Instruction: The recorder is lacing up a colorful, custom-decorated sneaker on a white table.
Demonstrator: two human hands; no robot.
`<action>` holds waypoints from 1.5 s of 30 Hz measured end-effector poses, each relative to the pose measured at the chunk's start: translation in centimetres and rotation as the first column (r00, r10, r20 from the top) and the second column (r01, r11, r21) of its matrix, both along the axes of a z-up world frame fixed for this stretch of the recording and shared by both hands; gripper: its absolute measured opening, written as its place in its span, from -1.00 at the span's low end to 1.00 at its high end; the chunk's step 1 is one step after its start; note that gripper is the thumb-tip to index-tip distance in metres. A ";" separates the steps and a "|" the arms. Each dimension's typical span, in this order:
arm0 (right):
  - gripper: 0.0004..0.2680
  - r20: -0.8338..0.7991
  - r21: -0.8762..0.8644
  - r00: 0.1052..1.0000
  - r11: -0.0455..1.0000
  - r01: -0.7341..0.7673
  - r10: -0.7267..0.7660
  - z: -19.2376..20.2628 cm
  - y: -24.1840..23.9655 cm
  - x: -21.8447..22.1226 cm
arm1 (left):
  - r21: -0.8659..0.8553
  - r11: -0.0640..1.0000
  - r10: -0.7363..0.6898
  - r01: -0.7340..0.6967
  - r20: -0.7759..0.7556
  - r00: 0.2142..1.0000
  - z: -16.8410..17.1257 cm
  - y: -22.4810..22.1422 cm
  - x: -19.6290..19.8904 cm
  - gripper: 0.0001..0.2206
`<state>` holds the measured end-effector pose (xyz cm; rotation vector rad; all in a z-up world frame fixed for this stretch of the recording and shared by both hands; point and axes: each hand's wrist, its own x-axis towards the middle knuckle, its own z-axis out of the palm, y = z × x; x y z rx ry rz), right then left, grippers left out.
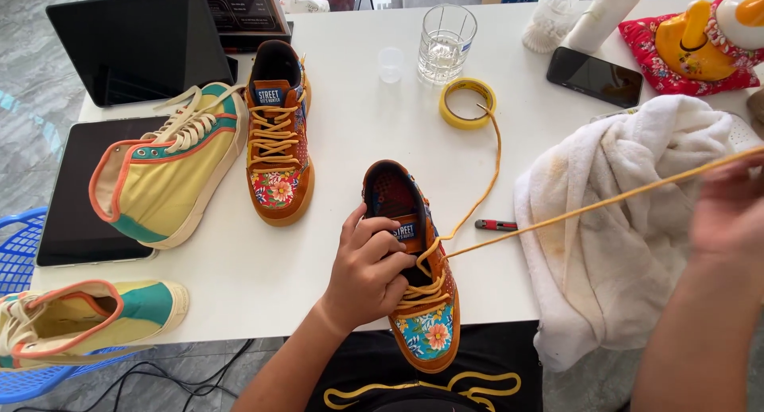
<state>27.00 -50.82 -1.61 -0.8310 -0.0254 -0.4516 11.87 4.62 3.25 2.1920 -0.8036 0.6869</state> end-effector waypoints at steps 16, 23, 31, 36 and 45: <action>-0.92 0.126 -0.926 0.917 -0.286 0.245 0.378 7.8 30.8 -11.9 | -0.275 0.961 -0.100 0.019 -0.286 0.953 -1.2 0.0 0.3 -0.37; -0.92 0.225 -0.930 0.914 -0.205 0.305 0.338 9.8 30.3 -12.1 | -0.227 0.973 -0.108 0.039 -0.301 0.948 -0.6 0.6 0.3 -0.33; -0.90 -0.070 -0.994 0.962 -0.099 -0.045 0.265 6.9 30.1 -13.4 | -0.028 0.999 0.031 -0.033 -0.060 0.998 0.2 -0.1 -0.9 -0.80; -0.89 -0.044 -0.996 0.950 0.061 -0.066 0.308 6.0 30.3 -13.9 | 0.054 0.998 0.040 -0.032 -0.153 0.987 2.3 -1.6 -2.0 -0.80; -0.89 -0.291 -0.902 0.915 0.240 -0.360 0.278 2.9 29.4 -14.1 | -0.032 0.990 0.126 -0.136 -0.214 0.969 0.5 -2.1 -2.1 -0.82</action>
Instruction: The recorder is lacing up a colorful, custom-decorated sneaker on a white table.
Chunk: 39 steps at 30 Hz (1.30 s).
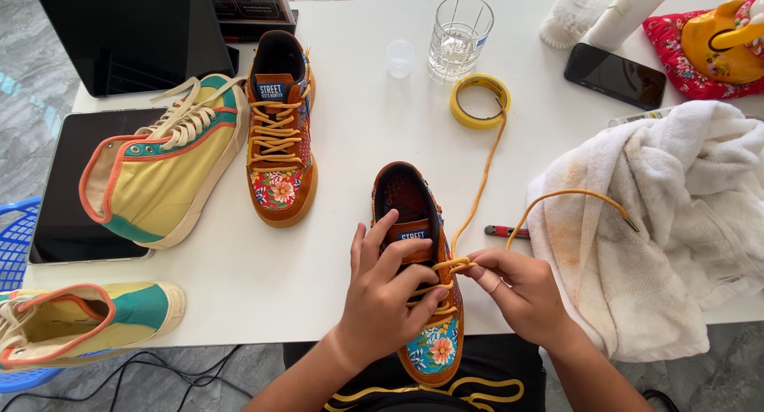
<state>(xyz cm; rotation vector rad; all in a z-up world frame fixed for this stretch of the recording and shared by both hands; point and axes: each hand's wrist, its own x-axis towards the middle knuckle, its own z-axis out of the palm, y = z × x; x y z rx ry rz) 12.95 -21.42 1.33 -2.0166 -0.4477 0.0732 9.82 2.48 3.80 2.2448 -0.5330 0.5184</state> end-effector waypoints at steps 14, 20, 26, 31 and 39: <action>-0.87 -0.464 0.501 0.872 0.858 0.113 0.156 -0.4 -1.3 1.0 | 0.220 0.974 -0.062 0.048 0.056 0.996 1.6 0.7 0.6 -0.52; -0.89 -0.376 0.368 0.918 0.930 0.019 0.130 1.5 -0.2 0.6 | 0.122 0.990 -0.068 0.066 0.015 0.998 1.4 0.4 0.6 -0.57; -0.91 -0.269 0.431 0.943 0.900 -0.064 0.196 1.3 -0.6 0.5 | 0.115 0.990 -0.094 0.087 0.064 0.993 1.0 0.2 0.9 -0.80; -0.91 -0.312 0.480 0.915 0.874 -0.079 0.254 1.5 -0.4 0.3 | 0.129 0.987 -0.109 0.099 0.074 0.991 1.2 -0.1 1.0 -0.81; -0.89 -0.215 0.071 0.973 0.995 -0.070 0.084 3.1 0.3 0.3 | -0.096 0.995 -0.036 0.036 0.007 0.999 1.4 0.7 1.1 -0.89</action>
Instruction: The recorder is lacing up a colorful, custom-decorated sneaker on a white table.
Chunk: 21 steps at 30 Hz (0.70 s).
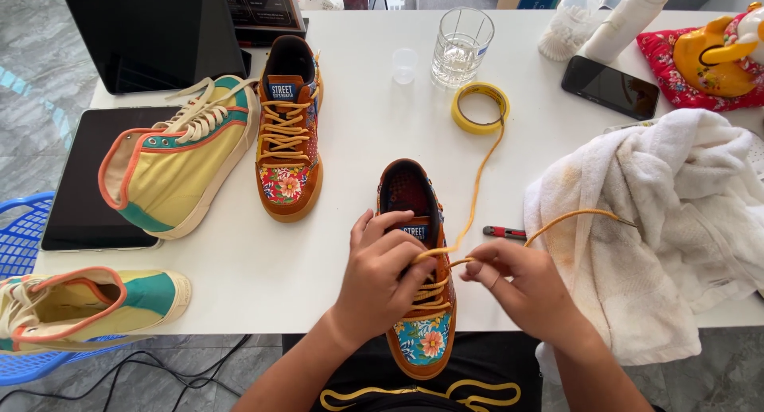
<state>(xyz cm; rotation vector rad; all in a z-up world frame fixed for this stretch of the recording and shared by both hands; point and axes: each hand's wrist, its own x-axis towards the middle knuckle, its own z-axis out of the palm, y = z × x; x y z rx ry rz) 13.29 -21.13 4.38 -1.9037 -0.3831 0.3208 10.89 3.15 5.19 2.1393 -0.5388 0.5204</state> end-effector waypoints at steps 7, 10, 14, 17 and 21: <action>-0.69 0.519 -0.181 0.854 0.973 0.142 -0.028 4.0 1.5 0.0 | -0.526 0.830 -0.327 0.185 -0.190 0.926 4.0 3.9 -2.5 -0.89; -0.68 0.562 -0.172 0.826 0.983 0.072 0.038 3.8 2.4 -0.2 | -0.798 0.579 -0.446 0.166 -0.139 0.884 3.6 5.0 -4.1 -0.88; -0.71 0.645 -0.185 0.751 0.982 -0.030 0.144 3.5 4.3 -0.7 | -0.911 0.346 -0.447 0.223 0.049 0.893 3.4 6.5 -5.6 -0.81; -0.68 0.756 -0.245 0.603 0.965 -0.099 0.254 3.3 5.8 -1.2 | -0.905 0.331 -0.422 0.267 0.111 0.900 3.6 7.5 -6.3 -0.80; -0.89 0.685 -0.320 0.638 0.932 -0.170 0.351 4.2 5.4 -1.5 | -0.952 0.220 -0.309 0.213 0.139 0.941 2.4 9.9 -6.3 -0.74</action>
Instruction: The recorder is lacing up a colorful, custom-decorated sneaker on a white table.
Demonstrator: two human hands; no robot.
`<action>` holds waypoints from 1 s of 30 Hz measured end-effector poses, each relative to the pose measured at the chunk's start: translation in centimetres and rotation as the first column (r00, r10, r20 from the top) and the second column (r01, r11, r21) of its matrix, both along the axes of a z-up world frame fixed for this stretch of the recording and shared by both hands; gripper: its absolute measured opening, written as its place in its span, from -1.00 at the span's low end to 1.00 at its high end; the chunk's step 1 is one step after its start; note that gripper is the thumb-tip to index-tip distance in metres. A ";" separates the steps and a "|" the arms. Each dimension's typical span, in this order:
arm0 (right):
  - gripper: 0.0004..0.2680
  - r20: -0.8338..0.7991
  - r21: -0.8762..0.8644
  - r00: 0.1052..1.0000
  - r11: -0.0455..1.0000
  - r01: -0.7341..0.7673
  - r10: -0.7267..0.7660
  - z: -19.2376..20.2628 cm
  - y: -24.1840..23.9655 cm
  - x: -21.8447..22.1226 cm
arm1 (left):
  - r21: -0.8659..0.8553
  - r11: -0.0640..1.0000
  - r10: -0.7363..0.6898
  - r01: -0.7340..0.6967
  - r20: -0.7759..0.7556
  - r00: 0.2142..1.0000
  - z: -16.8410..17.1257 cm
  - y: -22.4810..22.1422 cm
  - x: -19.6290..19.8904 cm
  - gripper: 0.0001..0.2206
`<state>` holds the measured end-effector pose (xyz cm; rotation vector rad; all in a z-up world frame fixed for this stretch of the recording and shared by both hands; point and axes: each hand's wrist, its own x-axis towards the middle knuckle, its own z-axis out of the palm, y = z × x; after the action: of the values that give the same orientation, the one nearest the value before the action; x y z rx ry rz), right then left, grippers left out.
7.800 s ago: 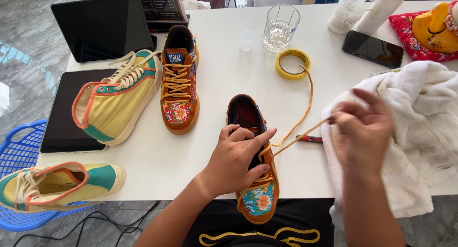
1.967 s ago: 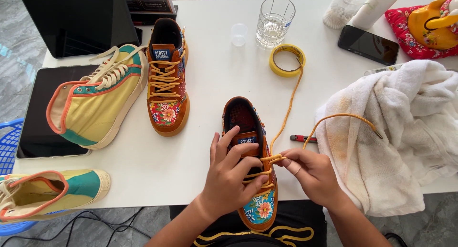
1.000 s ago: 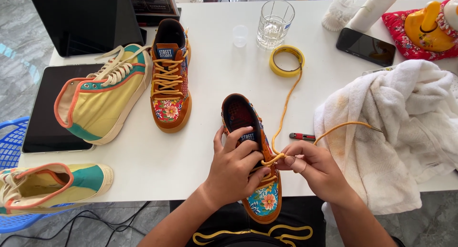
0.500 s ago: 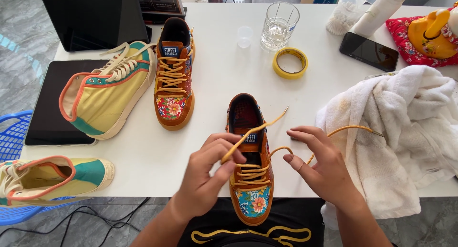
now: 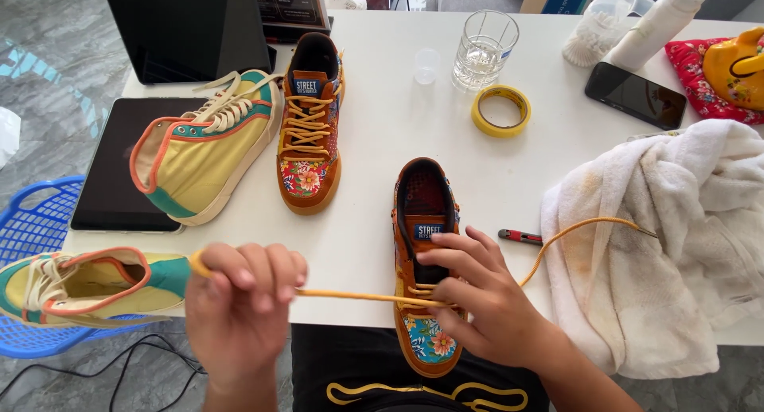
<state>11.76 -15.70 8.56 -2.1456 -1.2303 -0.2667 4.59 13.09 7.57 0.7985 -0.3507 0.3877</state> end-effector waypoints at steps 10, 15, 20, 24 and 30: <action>-0.83 -0.463 0.363 0.823 0.918 -0.162 0.328 1.9 -5.2 -2.6 | 0.271 0.945 0.295 -0.183 -0.463 0.836 -8.6 2.4 1.2 -0.70; -0.86 -0.389 0.517 0.827 0.839 -0.168 0.405 1.0 -5.8 -2.9 | 0.241 0.961 0.071 0.137 -0.692 0.718 -7.8 -0.3 1.6 -0.89; -0.87 -0.155 0.615 0.681 0.610 -0.500 0.715 -1.3 -6.4 -2.1 | 0.389 0.909 0.179 0.147 -0.685 0.706 -7.1 -2.6 2.1 -0.69; -0.82 -0.368 0.397 0.680 0.768 -0.502 0.635 -5.9 -8.2 -3.6 | 0.570 0.805 0.516 -0.166 -0.533 0.671 -6.8 -3.2 2.7 -0.57; -0.85 -0.488 0.114 0.712 0.846 -0.521 0.504 -6.9 -6.8 -4.4 | 0.788 0.599 0.627 -0.144 -0.350 0.696 -7.1 -4.1 2.5 -0.80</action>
<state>7.37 -22.48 1.65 -1.6375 -1.4398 0.5332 7.09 8.96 0.43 1.7581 0.3588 0.4047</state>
